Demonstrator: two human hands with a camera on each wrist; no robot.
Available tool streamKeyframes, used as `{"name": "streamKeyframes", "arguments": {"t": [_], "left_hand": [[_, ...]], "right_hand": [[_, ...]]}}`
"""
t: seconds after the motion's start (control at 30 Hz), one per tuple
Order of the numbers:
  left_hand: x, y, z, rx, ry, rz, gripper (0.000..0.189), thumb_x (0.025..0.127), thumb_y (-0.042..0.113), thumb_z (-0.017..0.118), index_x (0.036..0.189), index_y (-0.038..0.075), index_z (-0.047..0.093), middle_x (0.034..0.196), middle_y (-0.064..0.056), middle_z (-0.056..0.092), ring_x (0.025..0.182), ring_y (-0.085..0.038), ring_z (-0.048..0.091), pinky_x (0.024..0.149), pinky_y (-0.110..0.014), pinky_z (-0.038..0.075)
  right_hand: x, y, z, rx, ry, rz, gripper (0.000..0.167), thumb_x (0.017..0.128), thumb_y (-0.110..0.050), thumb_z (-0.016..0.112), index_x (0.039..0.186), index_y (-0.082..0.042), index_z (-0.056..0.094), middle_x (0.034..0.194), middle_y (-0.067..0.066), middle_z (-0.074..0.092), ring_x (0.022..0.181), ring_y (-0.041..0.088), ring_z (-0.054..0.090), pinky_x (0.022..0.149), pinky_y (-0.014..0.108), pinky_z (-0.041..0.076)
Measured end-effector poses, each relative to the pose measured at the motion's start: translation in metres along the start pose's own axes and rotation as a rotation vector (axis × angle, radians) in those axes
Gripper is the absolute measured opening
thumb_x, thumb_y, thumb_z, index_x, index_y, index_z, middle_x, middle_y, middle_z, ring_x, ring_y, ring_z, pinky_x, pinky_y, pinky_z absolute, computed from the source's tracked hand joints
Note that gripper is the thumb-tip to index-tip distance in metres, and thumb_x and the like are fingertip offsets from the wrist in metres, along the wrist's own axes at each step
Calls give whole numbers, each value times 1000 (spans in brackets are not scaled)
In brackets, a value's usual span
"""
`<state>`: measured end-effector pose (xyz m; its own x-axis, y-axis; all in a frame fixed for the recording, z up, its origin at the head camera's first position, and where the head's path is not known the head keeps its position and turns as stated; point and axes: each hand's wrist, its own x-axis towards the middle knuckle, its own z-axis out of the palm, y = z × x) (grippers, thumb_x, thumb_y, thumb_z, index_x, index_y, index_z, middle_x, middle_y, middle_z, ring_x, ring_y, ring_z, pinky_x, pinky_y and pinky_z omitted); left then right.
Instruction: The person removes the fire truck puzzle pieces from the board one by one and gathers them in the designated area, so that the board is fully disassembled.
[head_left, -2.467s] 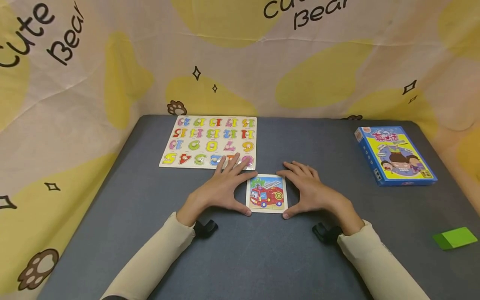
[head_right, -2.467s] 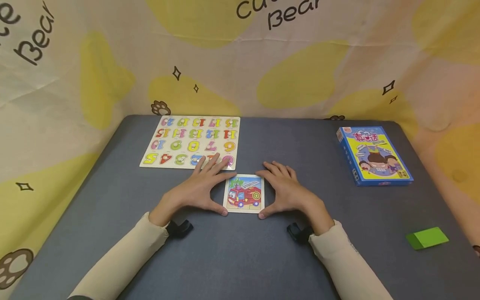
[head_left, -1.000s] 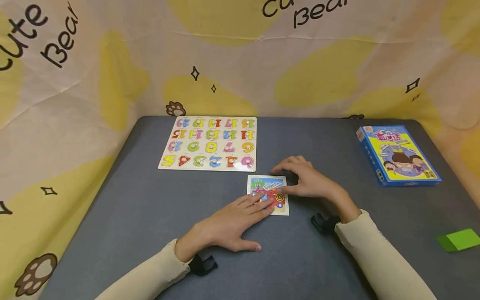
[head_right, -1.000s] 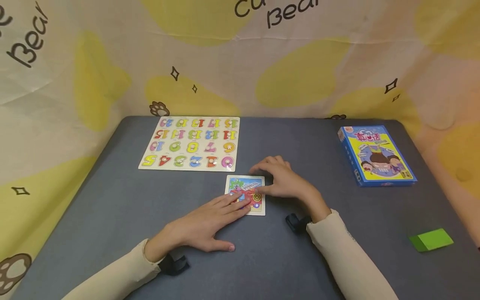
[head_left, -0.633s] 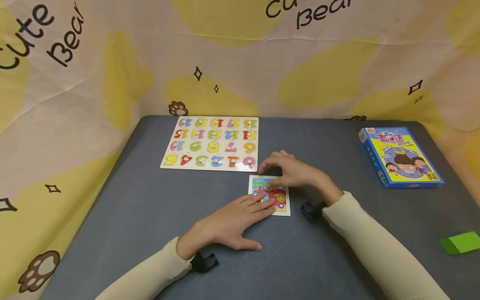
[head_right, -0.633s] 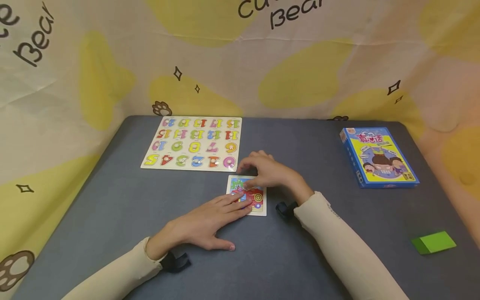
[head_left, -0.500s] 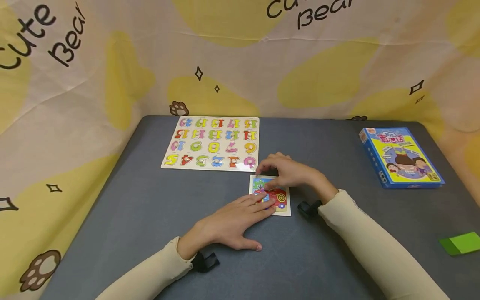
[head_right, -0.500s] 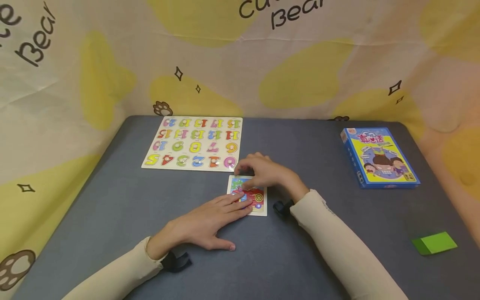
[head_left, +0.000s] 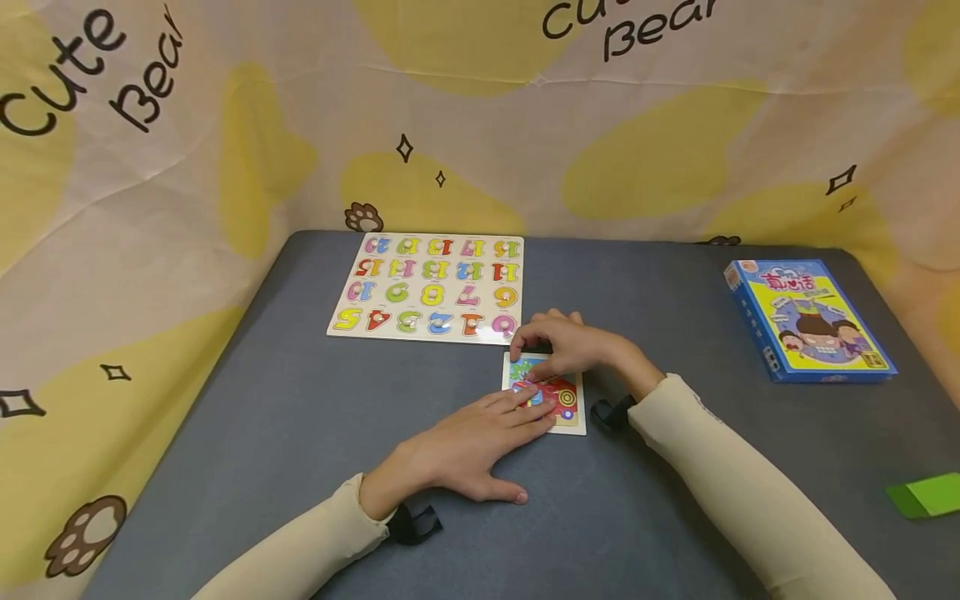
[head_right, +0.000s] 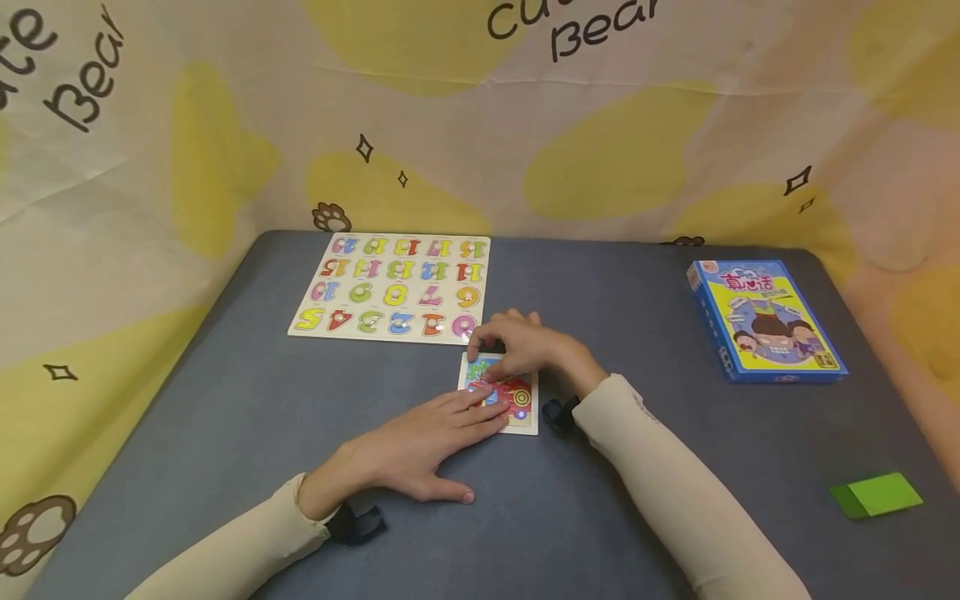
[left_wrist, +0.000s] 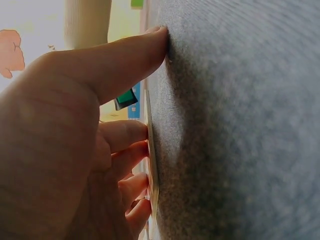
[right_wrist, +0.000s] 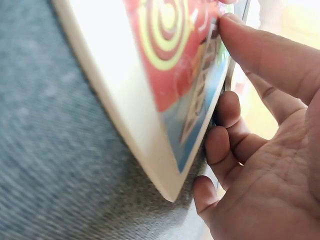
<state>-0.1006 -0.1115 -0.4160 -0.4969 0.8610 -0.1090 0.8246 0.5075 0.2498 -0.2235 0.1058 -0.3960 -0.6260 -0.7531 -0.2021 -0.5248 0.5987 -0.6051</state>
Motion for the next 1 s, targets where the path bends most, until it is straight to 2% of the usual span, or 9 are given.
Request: {"name": "streamKeyframes", "arguments": {"t": [0.27,0.5,1.0], "left_hand": [[1,2,-3,25,-5,10,93,90,65,64,162,16,30,170,2,25,159,-22,21,128,-39,19],[1,4,-5,19,-38,-8,93,91,65,64,162,16,29,171,2,22,159,-21,20,128,-40,17],[0,5,-4,26,-28,-3,92,91,64,64,162,16,30,170,1,24,158,-21,23,128,-39,19]], "right_hand": [[3,-2,-7,-13,-74,45,28,85,-20,79,109,-30,70,103,1,57,99,21,43,84,42,23],[5,-7,-10,-22,-120,57,29,85,-16,78,108,-29,69,110,2,58,105,22,44,86,42,24],[9,-12,-11,-64,-146,89,30,83,-14,78,106,-30,67,111,2,58,107,23,45,89,44,25]]}}
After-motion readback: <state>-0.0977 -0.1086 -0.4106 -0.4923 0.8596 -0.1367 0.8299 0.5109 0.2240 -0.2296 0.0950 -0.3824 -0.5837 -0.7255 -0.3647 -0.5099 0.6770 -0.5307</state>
